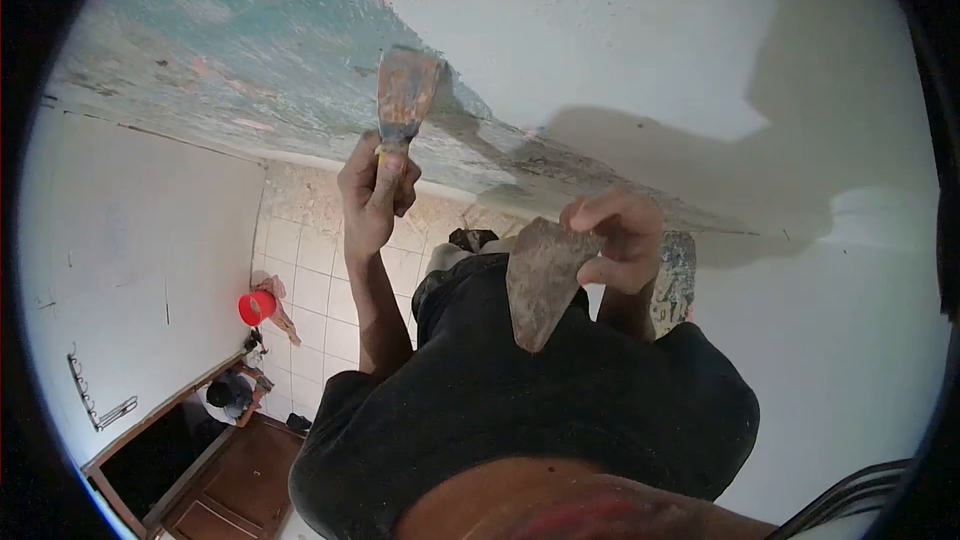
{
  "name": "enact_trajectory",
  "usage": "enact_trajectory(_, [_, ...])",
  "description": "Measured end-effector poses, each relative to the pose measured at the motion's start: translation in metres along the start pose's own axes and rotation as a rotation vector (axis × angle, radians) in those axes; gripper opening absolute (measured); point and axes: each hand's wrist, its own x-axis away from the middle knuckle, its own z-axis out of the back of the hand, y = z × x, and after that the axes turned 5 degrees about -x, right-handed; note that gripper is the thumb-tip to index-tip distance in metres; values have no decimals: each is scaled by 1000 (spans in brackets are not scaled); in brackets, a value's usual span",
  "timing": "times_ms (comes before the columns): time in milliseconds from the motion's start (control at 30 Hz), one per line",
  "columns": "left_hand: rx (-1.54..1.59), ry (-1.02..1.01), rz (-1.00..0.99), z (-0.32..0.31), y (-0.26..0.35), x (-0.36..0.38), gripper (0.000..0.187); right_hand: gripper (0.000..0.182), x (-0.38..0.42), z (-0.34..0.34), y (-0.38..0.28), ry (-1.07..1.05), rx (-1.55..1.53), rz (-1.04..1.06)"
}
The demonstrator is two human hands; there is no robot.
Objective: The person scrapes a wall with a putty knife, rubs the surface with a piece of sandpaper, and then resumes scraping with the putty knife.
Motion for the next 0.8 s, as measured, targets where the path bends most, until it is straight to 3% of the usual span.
enact_trajectory(300, [26, -32, 1, 2, 5, -5, 32, 44, 5, -4, -4, 60, -4, -73])
enact_trajectory(700, [98, -14, 63, 7, -7, 1, 36, 44, -2, -7, -10, -26, 89, -97])
enact_trajectory(800, [-9, -23, -20, 7, 6, -12, 36, 44, 3, -8, -6, -22, 130, -110])
